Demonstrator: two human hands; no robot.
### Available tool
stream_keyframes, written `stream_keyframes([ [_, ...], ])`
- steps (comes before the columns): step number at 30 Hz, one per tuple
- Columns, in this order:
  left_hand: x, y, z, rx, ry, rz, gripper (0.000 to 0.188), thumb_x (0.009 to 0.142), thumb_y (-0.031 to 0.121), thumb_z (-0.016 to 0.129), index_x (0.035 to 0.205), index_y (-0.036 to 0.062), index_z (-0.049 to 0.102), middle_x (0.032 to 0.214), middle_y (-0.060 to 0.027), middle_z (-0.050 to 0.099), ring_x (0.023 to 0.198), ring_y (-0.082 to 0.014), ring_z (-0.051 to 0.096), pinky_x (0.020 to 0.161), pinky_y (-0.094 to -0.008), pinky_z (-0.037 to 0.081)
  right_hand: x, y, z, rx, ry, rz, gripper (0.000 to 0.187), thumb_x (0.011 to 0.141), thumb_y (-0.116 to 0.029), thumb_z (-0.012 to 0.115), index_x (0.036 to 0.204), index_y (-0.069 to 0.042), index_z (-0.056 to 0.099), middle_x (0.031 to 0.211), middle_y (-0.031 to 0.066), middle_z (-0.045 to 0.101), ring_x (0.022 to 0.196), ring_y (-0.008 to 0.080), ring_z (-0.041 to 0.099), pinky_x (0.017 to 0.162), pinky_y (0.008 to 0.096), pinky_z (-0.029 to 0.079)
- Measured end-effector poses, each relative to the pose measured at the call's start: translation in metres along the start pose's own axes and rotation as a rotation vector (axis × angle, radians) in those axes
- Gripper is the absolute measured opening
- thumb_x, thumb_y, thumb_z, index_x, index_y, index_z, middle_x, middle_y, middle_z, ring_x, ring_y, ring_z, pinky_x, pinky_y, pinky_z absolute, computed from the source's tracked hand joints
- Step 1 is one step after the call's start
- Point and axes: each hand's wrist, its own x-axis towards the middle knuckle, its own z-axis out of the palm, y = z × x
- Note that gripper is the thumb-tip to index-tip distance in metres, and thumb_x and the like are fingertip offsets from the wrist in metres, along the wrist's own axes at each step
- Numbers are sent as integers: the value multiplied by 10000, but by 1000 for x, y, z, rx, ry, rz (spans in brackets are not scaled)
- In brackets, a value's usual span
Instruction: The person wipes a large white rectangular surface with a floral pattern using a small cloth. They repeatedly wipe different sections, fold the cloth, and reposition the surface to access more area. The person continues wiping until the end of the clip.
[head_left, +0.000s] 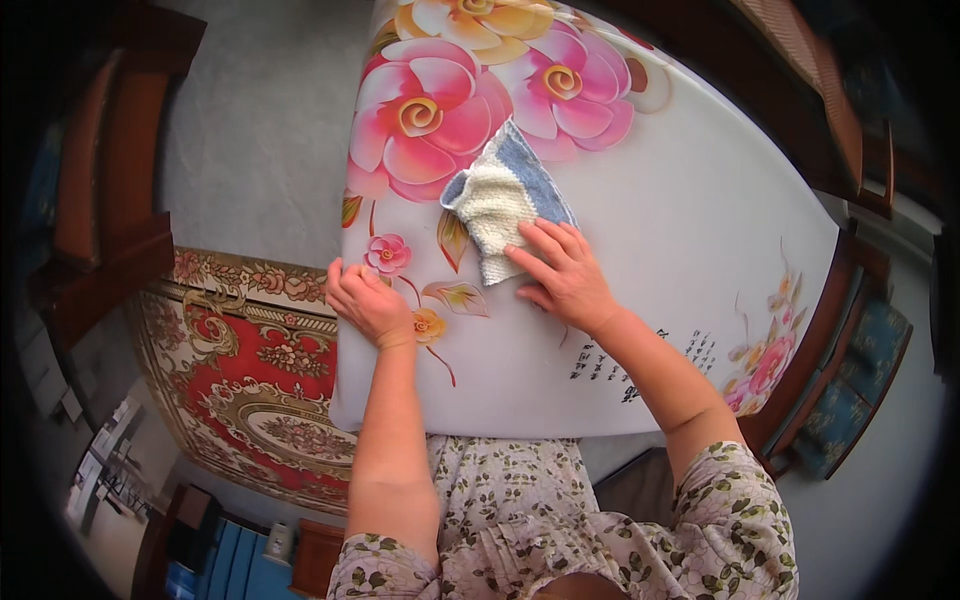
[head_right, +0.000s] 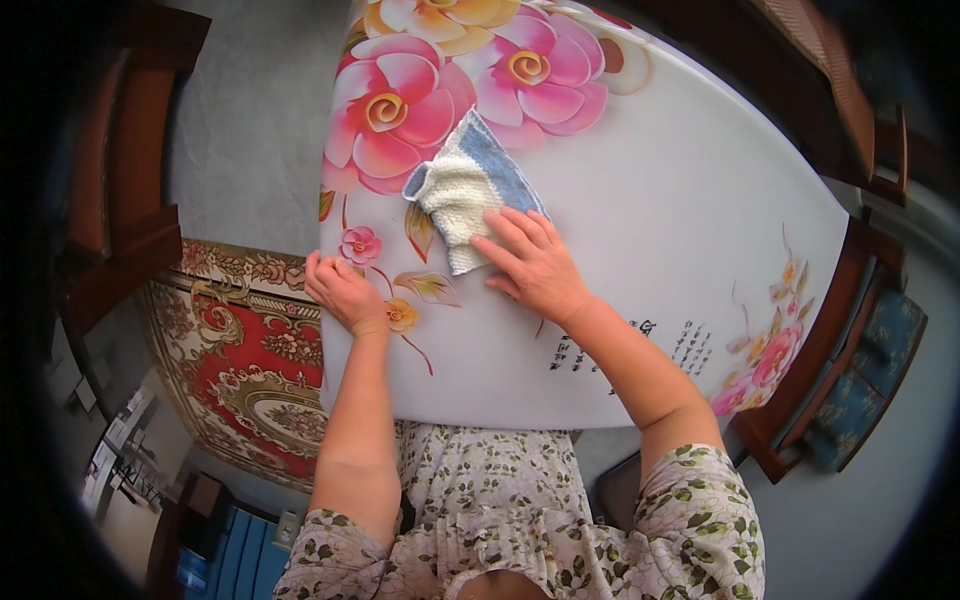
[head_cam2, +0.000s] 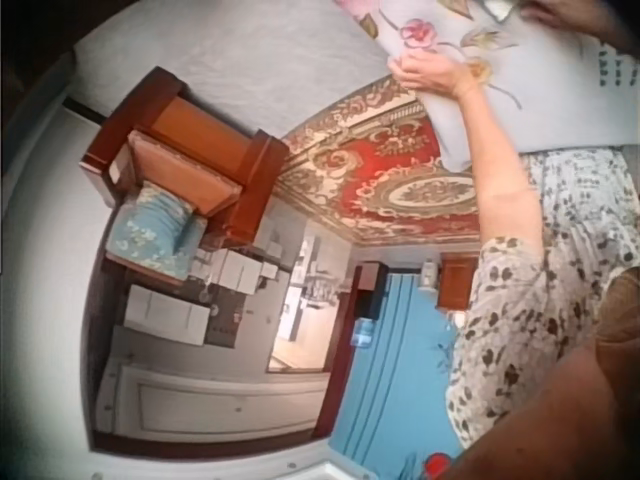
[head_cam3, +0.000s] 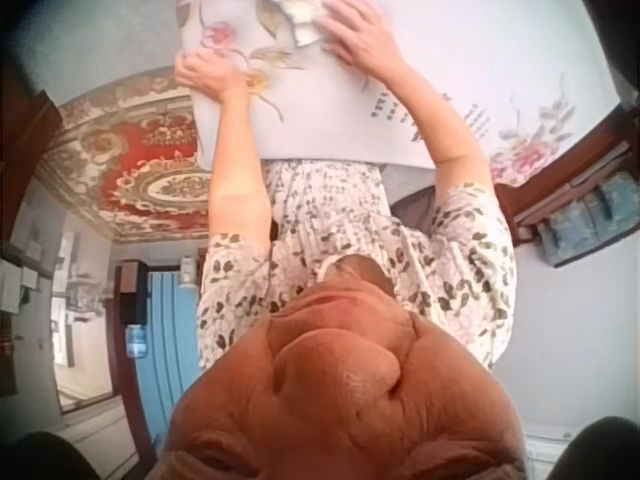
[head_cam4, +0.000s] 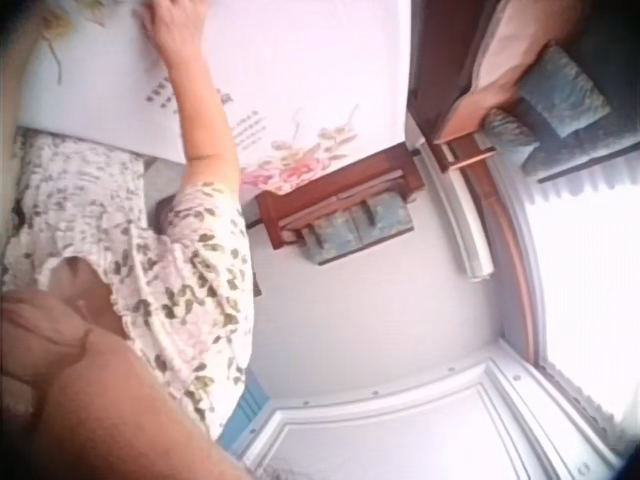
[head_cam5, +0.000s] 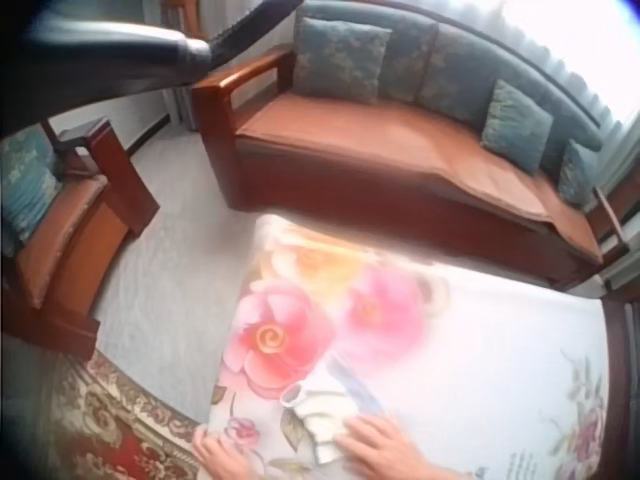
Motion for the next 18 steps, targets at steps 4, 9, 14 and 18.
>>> stream_keyframes([
  [4,0,3,-1,1,3,3,114,899,116,473,952,21,507,1225,-168,479,1112,-365,427,941,-490,341,19,13,13,-4,188,11,312,750,-186,696,1039,-148,585,1121,29,564,1047,251,530,872,409,426],
  [9,2,1,-1,5,27,37,118,901,115,476,952,11,501,1208,-174,488,1103,-367,430,934,-486,344,50,0,-2,549,189,471,155,896,-195,602,988,-76,565,751,101,577,696,256,584,653,350,481],
  [14,3,4,-2,22,35,47,118,899,103,476,951,-2,491,1172,-185,502,1087,-372,440,936,-487,340,49,10,-55,752,339,507,184,946,-208,554,1040,-54,588,804,72,608,736,137,556,699,275,464],
  [18,2,1,-1,14,45,48,120,898,104,476,950,-3,493,1176,-188,503,1095,-368,440,943,-484,336,20,65,-89,737,482,640,207,954,-209,541,1040,-29,595,855,0,603,778,91,531,716,249,456],
])
